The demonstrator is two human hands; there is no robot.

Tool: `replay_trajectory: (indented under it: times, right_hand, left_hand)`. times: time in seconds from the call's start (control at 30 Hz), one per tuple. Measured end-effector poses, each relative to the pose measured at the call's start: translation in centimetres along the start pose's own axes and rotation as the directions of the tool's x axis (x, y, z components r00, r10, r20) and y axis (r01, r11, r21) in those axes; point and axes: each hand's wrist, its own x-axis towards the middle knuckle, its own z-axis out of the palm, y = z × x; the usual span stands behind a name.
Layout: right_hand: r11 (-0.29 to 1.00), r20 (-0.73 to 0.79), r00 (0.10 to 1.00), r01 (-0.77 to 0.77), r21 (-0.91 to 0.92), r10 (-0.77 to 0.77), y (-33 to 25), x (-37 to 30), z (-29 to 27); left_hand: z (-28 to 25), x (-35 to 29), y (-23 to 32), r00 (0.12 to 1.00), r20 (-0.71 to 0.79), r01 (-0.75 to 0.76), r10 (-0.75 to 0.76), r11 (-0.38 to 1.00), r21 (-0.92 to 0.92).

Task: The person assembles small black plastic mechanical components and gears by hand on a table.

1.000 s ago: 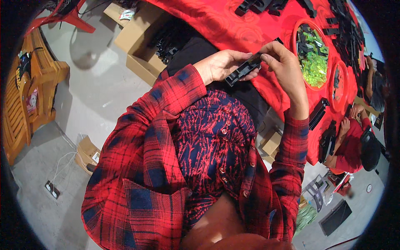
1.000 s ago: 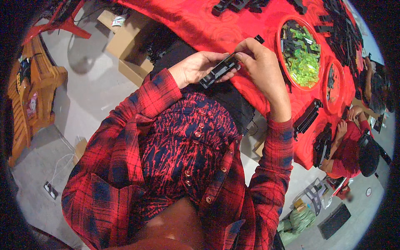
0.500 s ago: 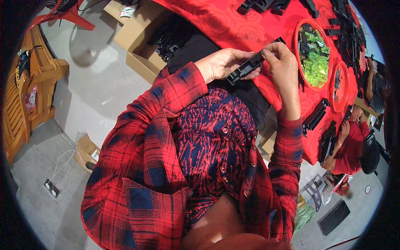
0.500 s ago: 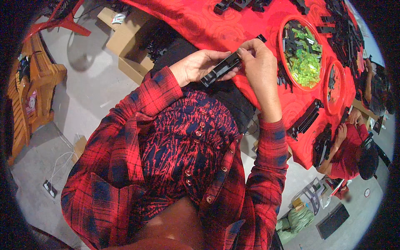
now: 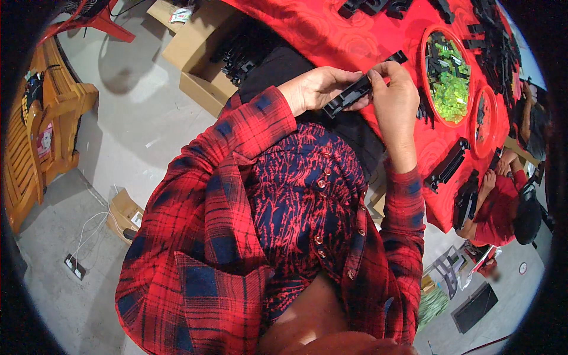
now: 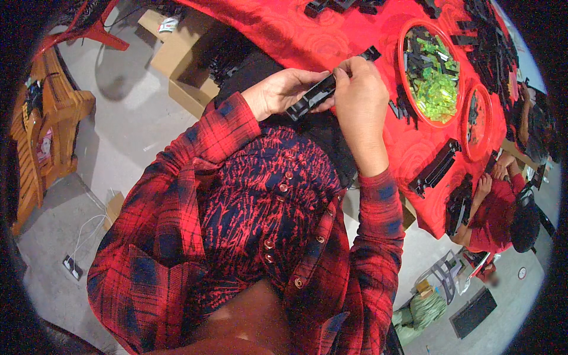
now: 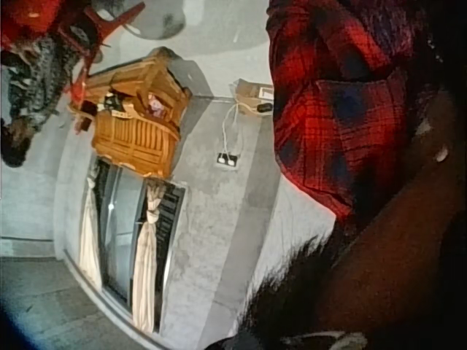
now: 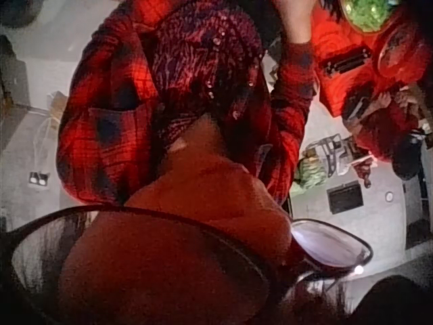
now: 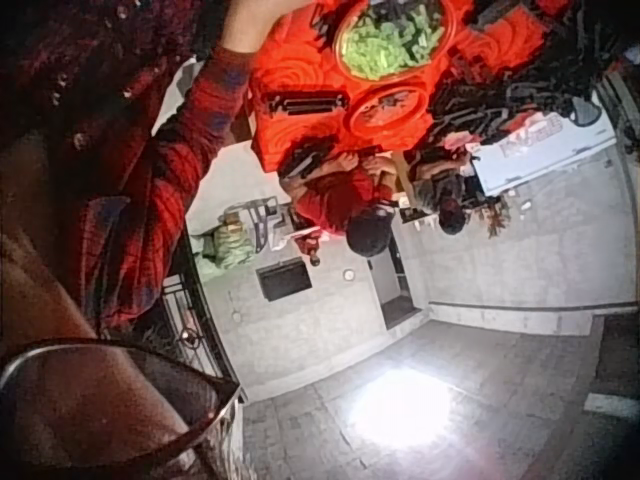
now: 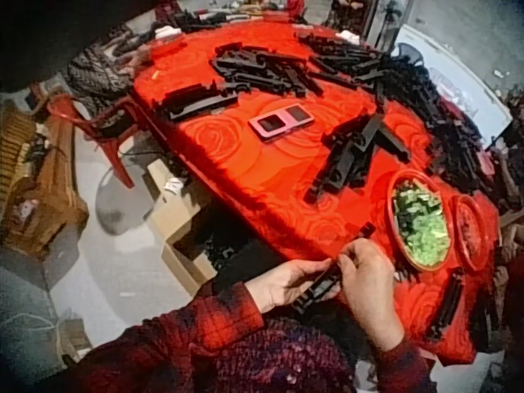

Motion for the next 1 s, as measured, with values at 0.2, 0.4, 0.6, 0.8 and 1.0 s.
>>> replay_trajectory:
  times: [0.2,0.4,0.6,0.8,1.0]
  right_hand:
    - [0.985,-0.005,0.996,0.085,-0.149,-0.087,0.4,0.3,0.2]
    - [0.985,0.013,0.997,0.072,-0.159,-0.071,0.5,0.3,0.3]
    - [0.984,0.009,0.999,0.043,-0.174,-0.042,0.4,0.5,0.6]
    - [0.987,0.011,1.0,0.019,-0.157,-0.018,0.8,0.8,0.3]
    - [0.989,0.002,0.997,0.077,-0.129,-0.078,1.3,1.0,0.5]
  left_hand:
    - [0.5,0.0,-0.1,0.998,-0.058,-0.008,0.008,1.0,-0.012]
    - [0.0,0.1,0.0,0.998,0.049,0.041,-0.038,0.997,-0.063]
    - [-0.1,0.2,0.1,0.996,0.08,0.055,-0.049,0.996,-0.073]
    - [0.4,0.0,0.1,0.998,0.032,0.056,-0.055,0.998,-0.031]
    - [0.6,0.1,-0.2,0.999,-0.051,0.001,0.002,0.998,0.055]
